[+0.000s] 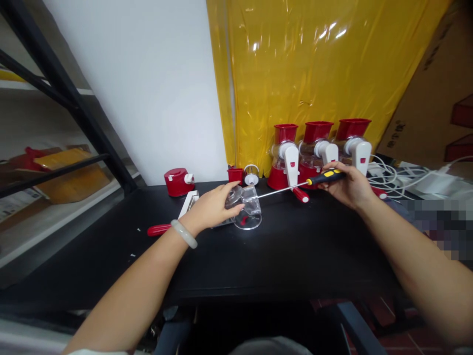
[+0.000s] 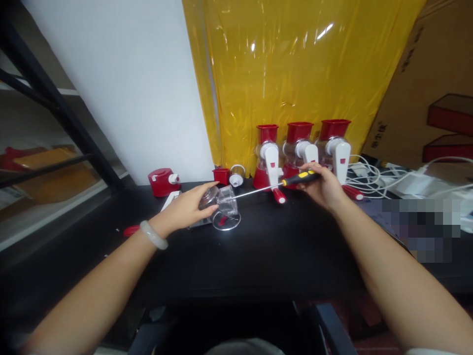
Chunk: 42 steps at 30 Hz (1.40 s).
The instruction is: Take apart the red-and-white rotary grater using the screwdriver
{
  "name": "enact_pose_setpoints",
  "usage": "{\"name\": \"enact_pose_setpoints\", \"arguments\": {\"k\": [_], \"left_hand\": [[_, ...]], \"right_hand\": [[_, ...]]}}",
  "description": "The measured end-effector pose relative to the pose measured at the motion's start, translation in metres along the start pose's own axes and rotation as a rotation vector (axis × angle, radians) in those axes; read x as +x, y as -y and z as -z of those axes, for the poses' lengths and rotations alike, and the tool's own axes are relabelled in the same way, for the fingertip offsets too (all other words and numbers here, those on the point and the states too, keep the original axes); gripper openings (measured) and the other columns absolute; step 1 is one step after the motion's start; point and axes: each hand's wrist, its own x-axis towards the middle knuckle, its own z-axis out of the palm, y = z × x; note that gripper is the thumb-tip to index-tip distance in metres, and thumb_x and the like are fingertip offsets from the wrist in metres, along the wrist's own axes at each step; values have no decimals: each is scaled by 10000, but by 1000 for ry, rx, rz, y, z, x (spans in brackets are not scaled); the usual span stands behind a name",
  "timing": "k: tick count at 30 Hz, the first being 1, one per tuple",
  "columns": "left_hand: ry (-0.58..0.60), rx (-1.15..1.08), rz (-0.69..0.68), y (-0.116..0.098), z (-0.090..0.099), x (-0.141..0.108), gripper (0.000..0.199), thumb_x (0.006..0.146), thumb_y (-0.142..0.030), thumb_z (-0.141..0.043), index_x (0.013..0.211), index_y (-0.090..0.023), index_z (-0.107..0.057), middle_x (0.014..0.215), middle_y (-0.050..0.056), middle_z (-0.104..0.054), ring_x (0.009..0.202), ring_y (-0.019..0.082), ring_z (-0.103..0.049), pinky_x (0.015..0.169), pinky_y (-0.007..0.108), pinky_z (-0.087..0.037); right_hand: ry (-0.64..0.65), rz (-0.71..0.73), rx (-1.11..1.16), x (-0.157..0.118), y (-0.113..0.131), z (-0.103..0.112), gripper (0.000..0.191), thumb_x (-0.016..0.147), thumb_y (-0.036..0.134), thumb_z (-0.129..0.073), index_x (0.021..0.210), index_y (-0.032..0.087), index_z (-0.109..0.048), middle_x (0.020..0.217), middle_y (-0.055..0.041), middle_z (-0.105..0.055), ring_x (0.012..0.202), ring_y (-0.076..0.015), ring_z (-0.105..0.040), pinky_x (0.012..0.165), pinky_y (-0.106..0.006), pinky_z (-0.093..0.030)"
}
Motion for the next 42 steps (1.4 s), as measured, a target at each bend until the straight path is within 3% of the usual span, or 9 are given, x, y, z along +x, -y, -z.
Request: {"name": "enact_pose_setpoints", "arguments": {"k": [3, 7, 17, 20, 24, 27, 33, 37, 42], "left_hand": [[0, 4, -2, 1, 0, 0, 713, 916, -586, -522, 1507, -207, -397, 1410, 124, -588, 1200, 312, -621, 1002, 453, -507], [-2, -9, -4, 1, 0, 0, 713, 917, -596, -514, 1505, -211, -396, 1418, 126, -581, 1207, 313, -618, 1004, 453, -505], [-4, -9, -6, 0, 0, -1, 704, 919, -591, -516, 1499, -209, -400, 1418, 131, -582, 1189, 315, -625, 997, 456, -504], [-4, -11, -10, 0, 0, -1, 703, 919, -592, -516, 1498, -211, -400, 1418, 129, -582, 1196, 315, -621, 1003, 458, -502], [-5, -11, -10, 1, -1, 0, 707, 917, -593, -519, 1498, -209, -399, 1416, 129, -584, 1198, 317, -620, 1006, 465, -502], [-6, -14, -17, 2, -1, 0, 704, 916, -595, -519, 1499, -219, -398, 1415, 129, -584, 1201, 318, -621, 1006, 470, -503], [-6, -14, -11, 1, -1, 0, 709, 914, -596, -518, 1499, -213, -400, 1420, 131, -581, 1207, 319, -617, 1008, 463, -502], [-13, -15, -9, 1, 0, 0, 705, 912, -600, -515, 1495, -218, -406, 1414, 130, -585, 1201, 318, -621, 1000, 463, -506], [-2, -15, -5, 0, 0, 0, 712, 912, -590, -517, 1501, -208, -401, 1407, 136, -586, 1194, 319, -623, 992, 467, -510]], "right_hand": [[-5, 8, -93, 2, -4, 2, 443, 833, 639, -563, 736, 215, -645, 517, -7, -491, 465, -139, -471, 492, -291, -456], [12, 17, -192, 3, -7, 4, 301, 850, 517, -644, 770, 227, -639, 386, 64, -293, 373, -93, -293, 481, -258, -426], [-13, 8, -26, 2, -4, 3, 160, 650, 249, -692, 802, 239, -646, 770, -8, -585, 672, -155, -576, 562, -282, -521], [-40, 44, -41, 3, -5, 2, 166, 689, 351, -706, 778, 224, -647, 810, -27, -603, 714, -167, -588, 571, -292, -534], [-73, 48, -158, 5, -8, 2, 361, 841, 557, -600, 735, 213, -634, 571, -14, -512, 512, -140, -482, 479, -272, -443], [-25, 69, -201, 5, -8, 2, 201, 827, 407, -659, 752, 222, -639, 462, 33, -398, 427, -112, -372, 469, -258, -394], [29, 25, -8, -1, -1, 2, 173, 595, 241, -673, 767, 229, -660, 770, -20, -600, 645, -157, -553, 542, -284, -483], [-7, 57, -68, 2, -5, 4, 229, 698, 451, -704, 762, 234, -666, 790, -32, -618, 658, -172, -576, 534, -305, -508], [-67, 72, -319, 9, -13, 10, 430, 769, 667, -666, 756, 238, -649, 466, 19, -459, 418, -129, -424, 410, -267, -385]]}}
